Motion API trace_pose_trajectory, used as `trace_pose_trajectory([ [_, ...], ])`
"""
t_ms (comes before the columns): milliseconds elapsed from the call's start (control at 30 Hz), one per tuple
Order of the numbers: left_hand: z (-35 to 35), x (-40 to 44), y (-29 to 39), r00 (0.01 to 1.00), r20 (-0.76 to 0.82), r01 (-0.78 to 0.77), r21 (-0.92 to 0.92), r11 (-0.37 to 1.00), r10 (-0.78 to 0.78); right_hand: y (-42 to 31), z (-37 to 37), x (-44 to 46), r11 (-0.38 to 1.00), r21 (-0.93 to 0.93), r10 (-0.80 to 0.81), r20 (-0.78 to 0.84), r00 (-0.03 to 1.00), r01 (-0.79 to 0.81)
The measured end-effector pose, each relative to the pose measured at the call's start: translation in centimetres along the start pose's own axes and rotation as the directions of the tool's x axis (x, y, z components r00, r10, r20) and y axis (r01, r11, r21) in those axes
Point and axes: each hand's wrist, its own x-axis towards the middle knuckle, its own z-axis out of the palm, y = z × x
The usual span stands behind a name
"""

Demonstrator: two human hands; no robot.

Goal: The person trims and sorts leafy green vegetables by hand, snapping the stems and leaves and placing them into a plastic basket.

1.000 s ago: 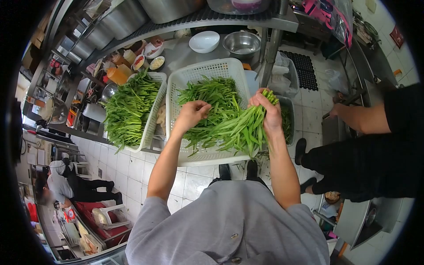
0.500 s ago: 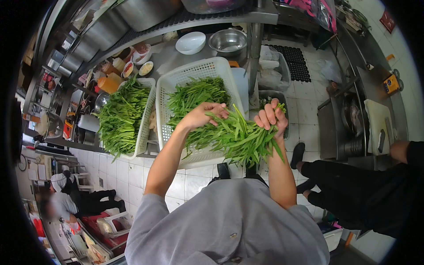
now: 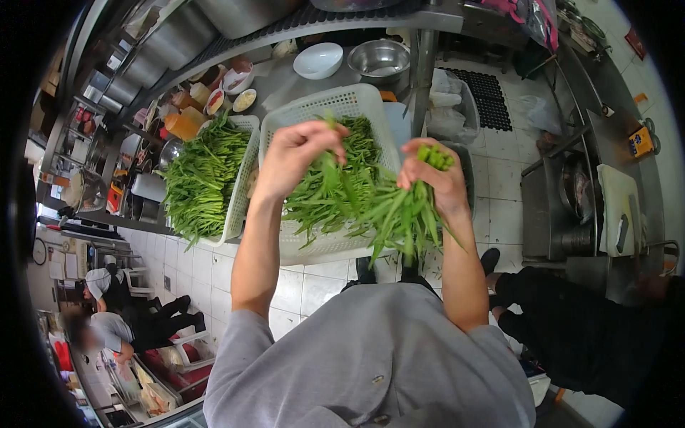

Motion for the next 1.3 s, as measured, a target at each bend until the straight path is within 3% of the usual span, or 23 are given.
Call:
trace_pose_trajectory([
  [67,1.9,-0.1,0.8,0.993,0.085,0.074,0.102,0.992,-0.083,-1.2,3.6,1.2,0.968,-0.246,0.035,-0.034,0.999,-0.042],
  [100,2.7,0.0,0.9,0.990,0.124,0.052,0.086,0.995,-0.063,-1.4,4.9,1.5,0.970,-0.240,0.028,-0.045,0.999,-0.038],
  [233,1.3,0.1,-0.3,0.977,0.134,0.146,0.153,0.977,-0.167,-0.8,3.6,2.0,0.993,-0.084,-0.092,-0.131,0.987,0.081],
  [333,-0.2,0.2,-4.8,0.974,-0.027,0.227,0.153,0.962,-0.225,-2.2,2.0,1.7,0.987,0.058,-0.136,-0.211,0.968,0.151],
  [367,-0.5,0.1,-6.8,0.968,-0.040,0.248,0.277,0.928,-0.247,-1.7,0.4,1.8,0.962,0.199,-0.144,-0.206,0.968,0.186],
  [467,0.7,-1.1,-12.7,0.978,0.155,-0.001,0.662,0.750,-0.136,-1.6,-1.5,1.9,0.906,0.348,-0.171,-0.221,0.960,0.241],
  [500,1.7,-1.9,-13.1,0.966,0.185,-0.011,0.726,0.687,-0.180,-1.4,-2.1,1.8,0.973,0.071,-0.191,-0.278,0.941,0.218],
  [567,3.6,-3.5,-14.1,0.952,0.208,-0.068,0.860,0.506,-0.226,-1.9,-1.3,1.3,0.979,0.032,-0.177,-0.351,0.920,0.200],
  [667,1.7,-3.0,-14.1,0.984,0.092,0.034,0.751,0.660,-0.155,-2.0,-0.9,1.0,0.971,0.049,-0.196,-0.409,0.891,0.235],
  [700,0.4,-2.7,-13.4,0.999,-0.008,0.038,0.658,0.752,-0.043,-2.0,-1.0,0.7,0.976,0.014,-0.192,-0.421,0.887,0.218],
  [733,-0.8,-2.4,-11.9,0.989,-0.106,0.147,0.505,0.851,-0.108,-2.1,-1.0,0.6,0.980,-0.019,-0.188,-0.432,0.882,0.200],
  [800,-2.4,-1.6,-10.0,0.975,-0.110,0.207,0.112,0.972,-0.195,-2.1,-0.5,1.0,0.977,-0.204,-0.134,-0.359,0.924,0.063],
  [900,-1.3,-1.2,-4.4,0.977,0.013,0.213,0.008,0.977,-0.213,-1.6,2.7,2.4,0.911,-0.398,0.000,-0.266,0.964,-0.110],
  [1033,0.3,-1.1,-2.7,0.974,0.132,0.195,-0.068,0.979,-0.185,0.4,5.2,4.7,0.865,-0.494,0.036,-0.120,0.992,-0.091],
  [1167,-0.8,-2.5,-2.8,0.949,0.130,0.300,-0.094,0.949,-0.287,0.1,4.5,5.2,0.924,-0.350,0.113,-0.144,0.983,-0.157],
  [1300,-2.8,-4.0,-4.0,0.927,0.143,0.335,0.092,0.938,-0.346,-0.1,3.5,5.2,0.952,-0.276,0.095,-0.145,0.985,-0.133],
])
